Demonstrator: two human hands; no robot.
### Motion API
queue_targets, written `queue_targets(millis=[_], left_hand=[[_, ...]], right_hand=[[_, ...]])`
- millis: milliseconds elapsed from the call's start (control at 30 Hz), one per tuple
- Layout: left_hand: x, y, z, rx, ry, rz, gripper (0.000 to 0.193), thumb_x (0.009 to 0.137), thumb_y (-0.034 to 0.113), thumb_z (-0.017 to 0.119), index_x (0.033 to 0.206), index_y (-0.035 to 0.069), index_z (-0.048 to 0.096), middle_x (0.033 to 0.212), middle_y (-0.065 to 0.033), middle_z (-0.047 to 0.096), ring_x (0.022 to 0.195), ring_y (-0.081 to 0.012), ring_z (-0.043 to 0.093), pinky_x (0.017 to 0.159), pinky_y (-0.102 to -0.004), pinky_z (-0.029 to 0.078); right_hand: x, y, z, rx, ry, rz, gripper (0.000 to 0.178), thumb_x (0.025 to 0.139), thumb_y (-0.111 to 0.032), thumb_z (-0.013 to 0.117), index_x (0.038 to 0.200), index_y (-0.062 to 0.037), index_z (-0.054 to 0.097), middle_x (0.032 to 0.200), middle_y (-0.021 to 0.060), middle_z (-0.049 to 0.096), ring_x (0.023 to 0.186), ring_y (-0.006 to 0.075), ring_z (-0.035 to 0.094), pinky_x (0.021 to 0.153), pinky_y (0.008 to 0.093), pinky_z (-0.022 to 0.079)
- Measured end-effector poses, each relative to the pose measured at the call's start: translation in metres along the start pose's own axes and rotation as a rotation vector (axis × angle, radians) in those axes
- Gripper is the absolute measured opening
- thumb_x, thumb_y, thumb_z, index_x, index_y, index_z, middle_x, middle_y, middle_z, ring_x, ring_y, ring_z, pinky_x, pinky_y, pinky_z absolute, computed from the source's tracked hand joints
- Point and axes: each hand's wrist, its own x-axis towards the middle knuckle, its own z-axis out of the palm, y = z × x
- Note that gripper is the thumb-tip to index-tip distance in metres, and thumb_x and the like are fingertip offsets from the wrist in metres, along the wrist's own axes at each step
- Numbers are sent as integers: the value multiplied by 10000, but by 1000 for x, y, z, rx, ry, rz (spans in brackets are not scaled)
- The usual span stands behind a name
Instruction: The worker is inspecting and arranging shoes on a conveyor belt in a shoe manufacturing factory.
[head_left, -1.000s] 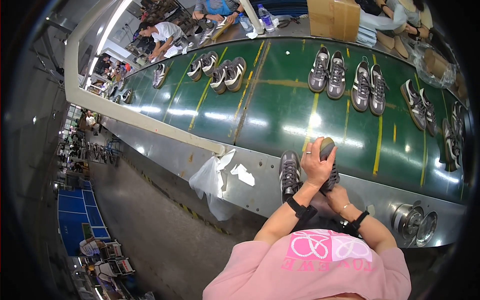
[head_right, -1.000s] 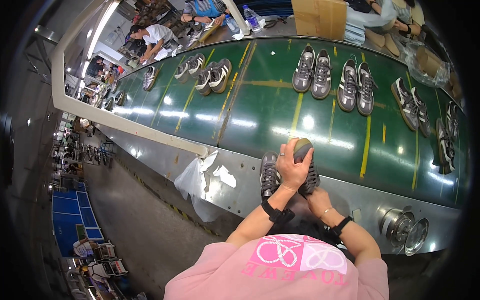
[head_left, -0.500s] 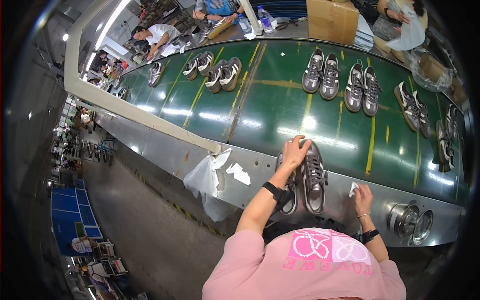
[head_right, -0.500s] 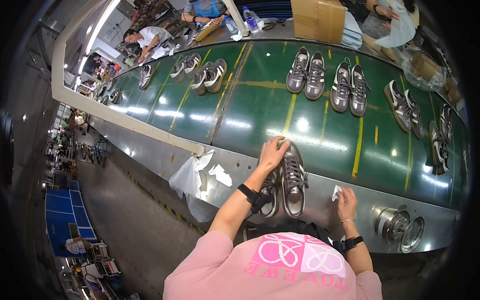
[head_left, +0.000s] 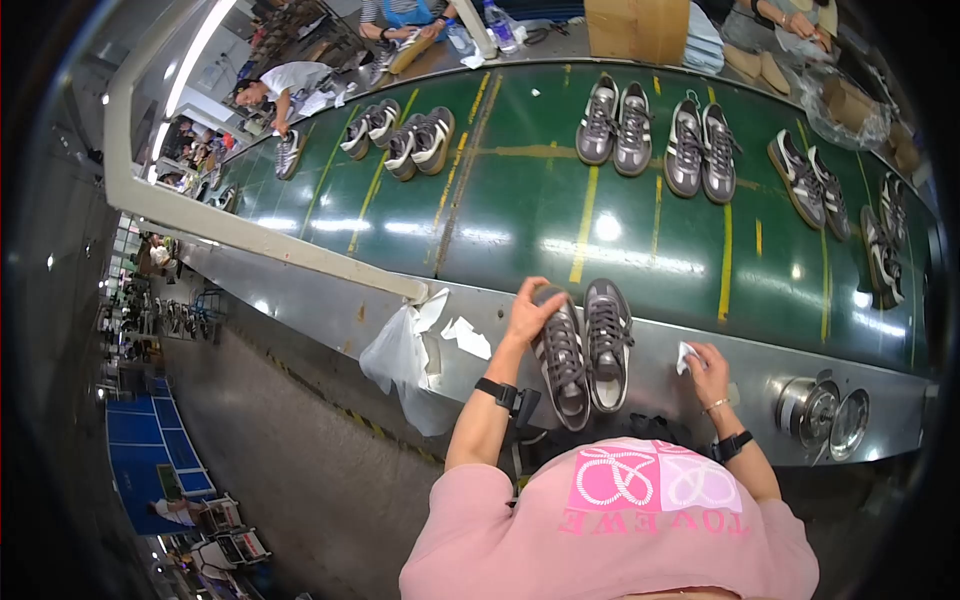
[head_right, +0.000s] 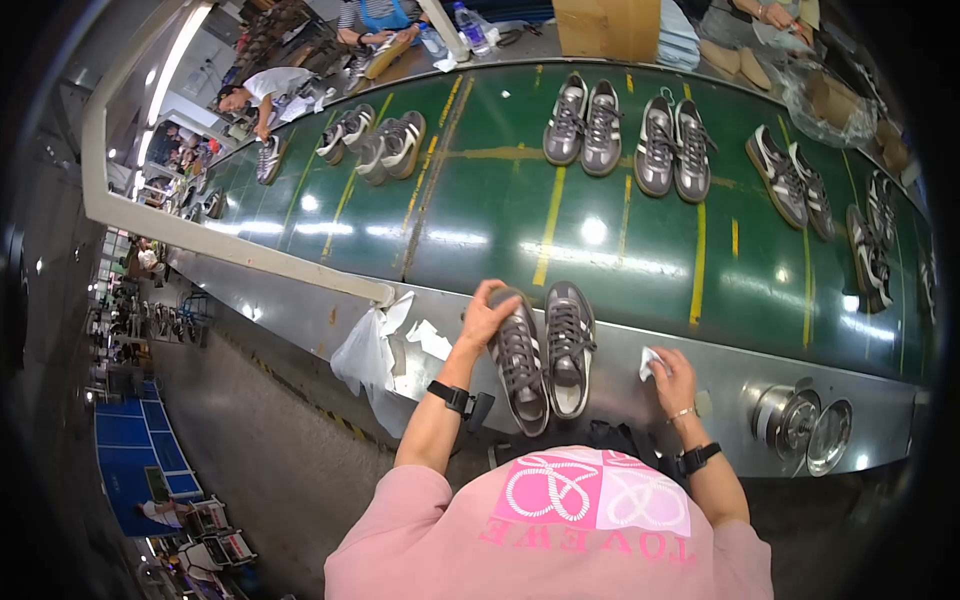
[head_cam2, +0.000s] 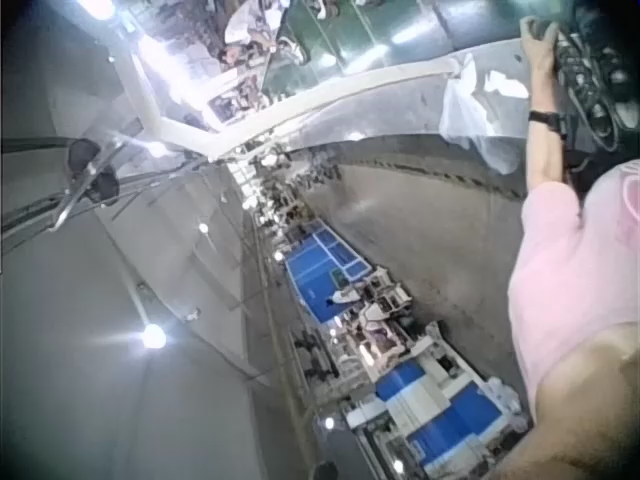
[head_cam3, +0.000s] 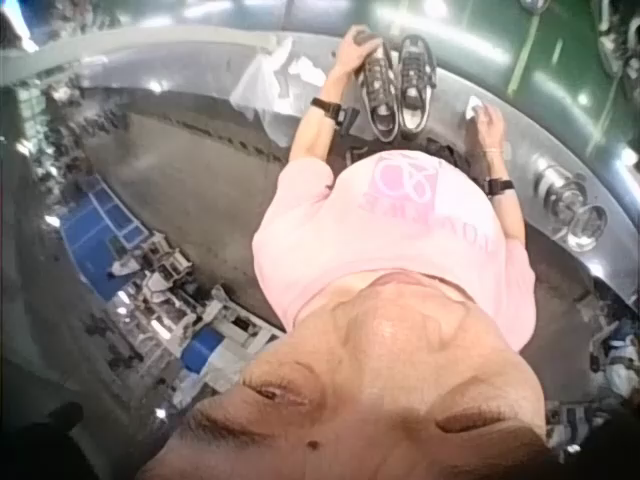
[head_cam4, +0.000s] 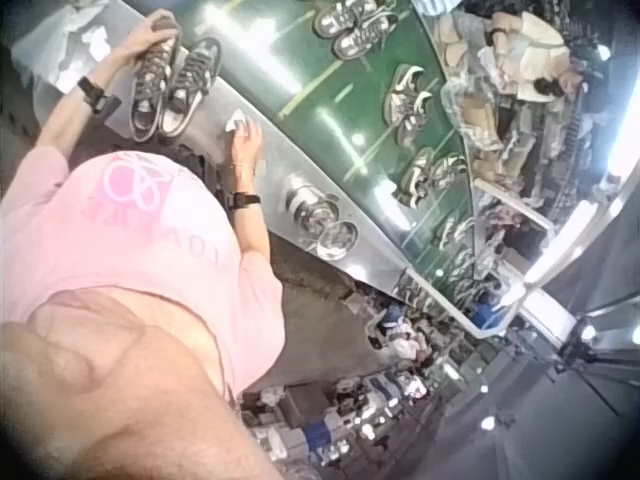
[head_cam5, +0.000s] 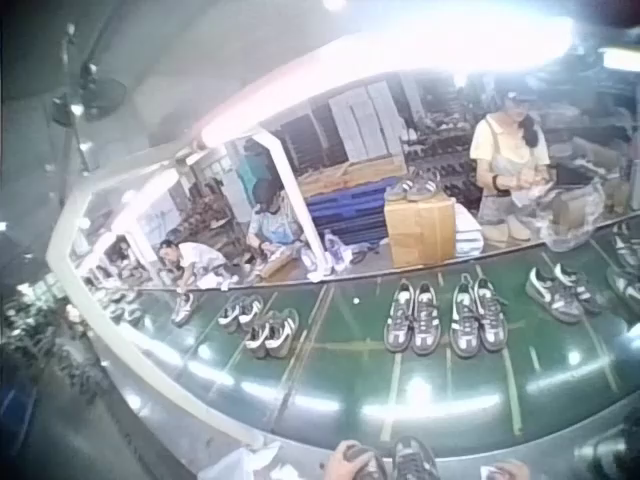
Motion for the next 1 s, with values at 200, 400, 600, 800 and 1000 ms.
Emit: queue_targets(millis=[200,400,600,800,1000], left_hand=[[12,130,-16,52,346,366,482,782,266,841,1129,45,589,1016,-96,660,923,-206,617,832,-343,508],[12,164,24,175,620,470,457,767,291,838,1116,117,599,1027,-91,678,900,-252,665,802,-382,536],[-1,200,94,206,520,588,433,709,235,824,1091,149,641,1021,-80,670,863,-308,674,775,-407,542],[-3,193,106,383,607,685,523,678,277,834,1108,151,564,877,-104,569,720,-353,608,650,-462,485],[-4,197,115,334,623,731,598,666,283,833,1183,136,570,931,-119,588,724,-357,616,660,-459,493]], right_hand=[[31,-37,2,115,-19,-6,223,848,-43,660,1067,-21,698,1001,133,697,945,277,682,834,340,517],[41,-99,23,98,-47,-402,230,827,-15,687,1052,-56,706,988,113,695,853,281,688,748,363,550],[58,-68,77,-607,-305,-521,189,771,-58,656,955,-90,685,968,108,671,760,311,672,628,434,538],[56,-78,76,-502,-370,-512,268,824,-35,624,1055,-121,729,1040,160,680,820,359,669,681,461,527],[55,-62,64,-519,-339,-516,290,809,6,638,1072,-88,717,1046,176,682,865,388,667,712,455,534]])
